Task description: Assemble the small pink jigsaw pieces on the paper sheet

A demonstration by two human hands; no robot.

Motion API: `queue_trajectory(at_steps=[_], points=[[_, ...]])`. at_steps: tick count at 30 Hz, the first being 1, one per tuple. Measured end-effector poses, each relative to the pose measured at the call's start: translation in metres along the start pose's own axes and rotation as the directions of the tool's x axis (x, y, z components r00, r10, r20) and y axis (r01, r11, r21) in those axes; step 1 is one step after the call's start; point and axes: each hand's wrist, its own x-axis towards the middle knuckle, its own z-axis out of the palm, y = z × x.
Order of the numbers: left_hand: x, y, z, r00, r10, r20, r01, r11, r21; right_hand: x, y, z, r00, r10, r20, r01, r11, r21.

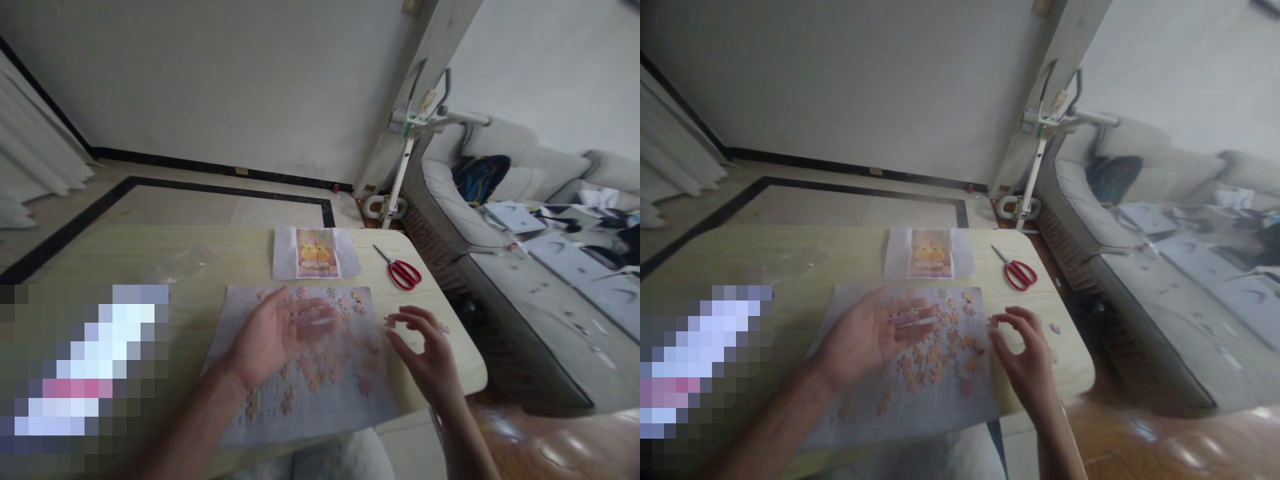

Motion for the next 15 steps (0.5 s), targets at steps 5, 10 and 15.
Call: queue_trajectory(at_steps=[5,10,15], points=[[-0.006,0.007,0.008,0.994,0.079,-0.08,-0.076,0.996,0.038,-0.007,-0.001,0.009,0.998,-0.006,0.061,0.01,0.998,-0.066],[-0.012,0.023,0.003,0.969,0.173,-0.175,-0.172,0.985,0.02,-0.006,0.01,-0.001,1.0,-0.029,0.008,0.03,0.995,-0.091],[-0.01,0.028,-0.007,0.949,0.255,-0.184,-0.258,0.966,0.006,-0.01,0.018,-0.008,1.0,-0.022,-0.022,0.019,0.992,-0.127]])
